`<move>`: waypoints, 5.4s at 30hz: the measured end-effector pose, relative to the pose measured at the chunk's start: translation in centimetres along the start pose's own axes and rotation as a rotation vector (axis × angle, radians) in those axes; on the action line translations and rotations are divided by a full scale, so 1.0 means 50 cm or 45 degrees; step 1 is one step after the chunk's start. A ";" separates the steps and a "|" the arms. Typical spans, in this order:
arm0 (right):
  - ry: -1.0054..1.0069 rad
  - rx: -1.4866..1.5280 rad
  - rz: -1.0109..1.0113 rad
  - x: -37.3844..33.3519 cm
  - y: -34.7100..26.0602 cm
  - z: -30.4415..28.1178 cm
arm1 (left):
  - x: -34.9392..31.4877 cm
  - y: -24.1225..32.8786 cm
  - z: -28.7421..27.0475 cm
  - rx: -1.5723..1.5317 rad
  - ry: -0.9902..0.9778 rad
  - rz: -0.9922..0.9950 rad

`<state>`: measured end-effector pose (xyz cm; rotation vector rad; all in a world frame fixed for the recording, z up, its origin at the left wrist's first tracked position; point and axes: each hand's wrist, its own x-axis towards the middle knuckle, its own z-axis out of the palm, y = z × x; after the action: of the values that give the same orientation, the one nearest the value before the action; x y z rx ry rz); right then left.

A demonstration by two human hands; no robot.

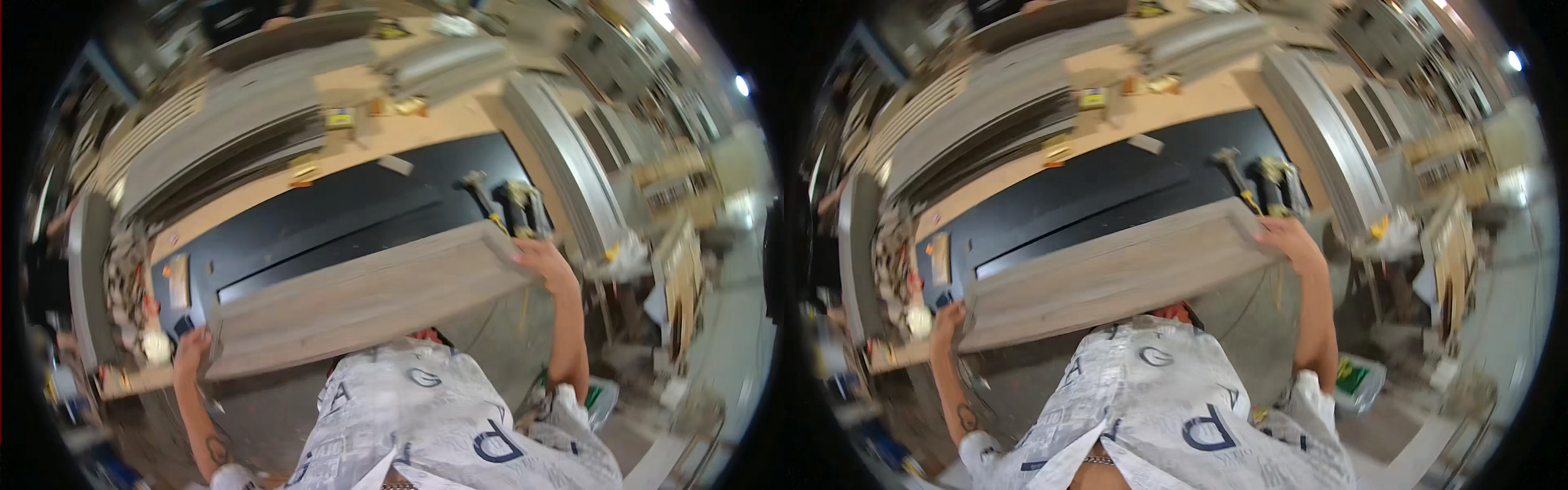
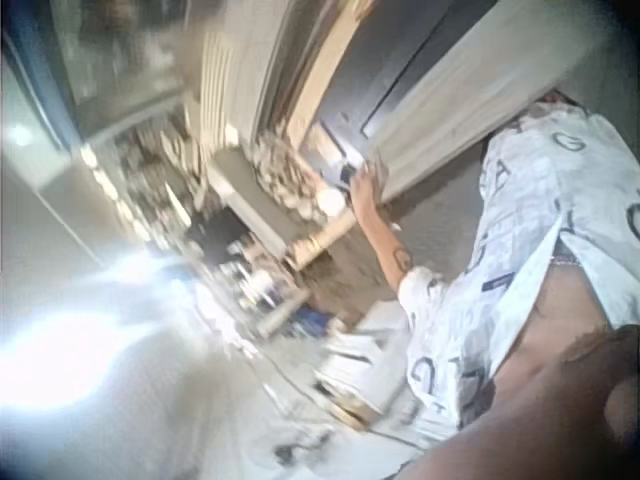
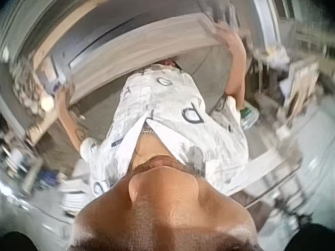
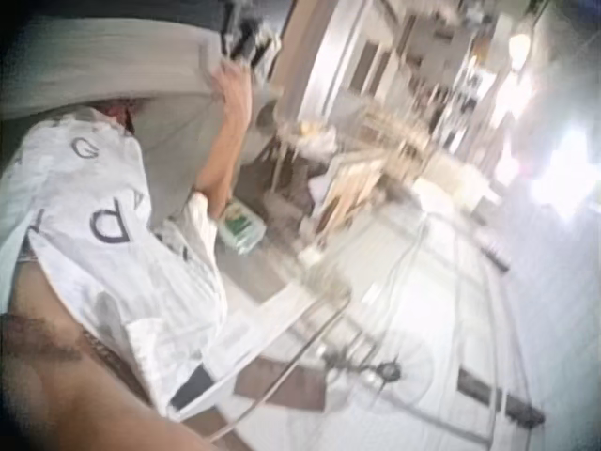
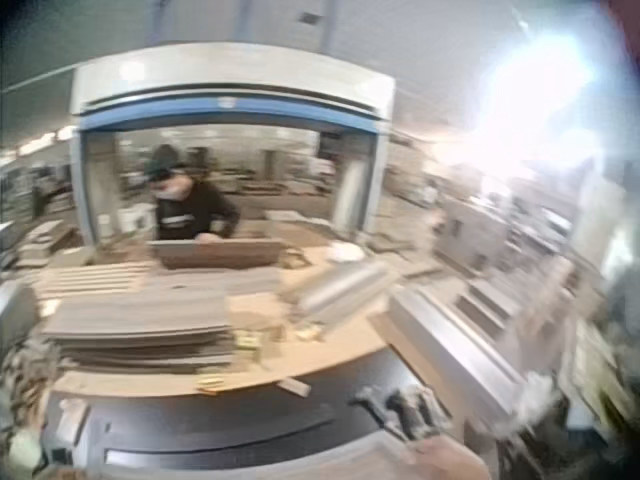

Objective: The recorder uses a hammer and a pneumatic nail gun to assemble decorative wooden trim pieces and frames in a woodworking shop.

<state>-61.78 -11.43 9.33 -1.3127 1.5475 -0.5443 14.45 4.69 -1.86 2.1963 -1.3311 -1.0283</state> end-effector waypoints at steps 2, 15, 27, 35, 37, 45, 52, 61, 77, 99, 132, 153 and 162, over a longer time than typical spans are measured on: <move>0.105 0.147 0.233 0.037 0.054 -0.005 | 0.013 0.087 0.008 -0.133 -0.210 -0.184; 0.058 0.398 0.426 0.126 -0.004 0.010 | 0.049 0.226 -0.034 0.186 -0.180 -0.459; 0.764 -0.723 -0.203 0.312 0.208 0.049 | -0.028 0.851 0.570 0.937 -0.243 1.260; 0.424 -0.704 -0.259 0.378 0.252 0.004 | -0.014 0.951 0.659 0.871 -0.247 1.283; 0.306 -0.353 -0.331 0.289 0.178 -0.037 | -0.018 0.945 0.667 0.851 -0.368 1.202; 0.070 -0.855 -0.710 0.081 -0.042 -0.126 | 0.001 0.887 0.684 0.620 0.011 1.477; 0.088 -1.036 -0.717 0.066 -0.041 -0.111 | 0.001 0.892 0.686 0.573 -0.045 1.486; 0.040 -1.056 -0.705 0.068 -0.042 -0.097 | -0.003 0.889 0.679 0.699 -0.173 1.488; -0.042 -1.086 -0.648 0.081 -0.022 -0.108 | -0.007 0.902 0.684 0.636 0.027 1.558; 0.272 0.351 0.172 0.193 0.169 0.078 | -0.068 0.744 0.563 0.431 0.600 0.621; 1.600 0.680 0.618 -0.303 0.590 -0.495 | 0.149 1.366 1.102 -1.400 -0.753 0.173; 1.012 0.799 0.460 -0.006 0.546 -0.657 | 0.379 1.604 1.469 -0.040 0.154 0.519; 1.297 0.712 0.304 -0.009 0.582 -0.645 | 0.356 1.644 1.512 -0.883 -0.172 0.435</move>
<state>-103.82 -10.07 -1.50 -0.3730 2.0719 -1.5034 -86.26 -46.51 -6.75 1.3624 -1.1184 -1.2701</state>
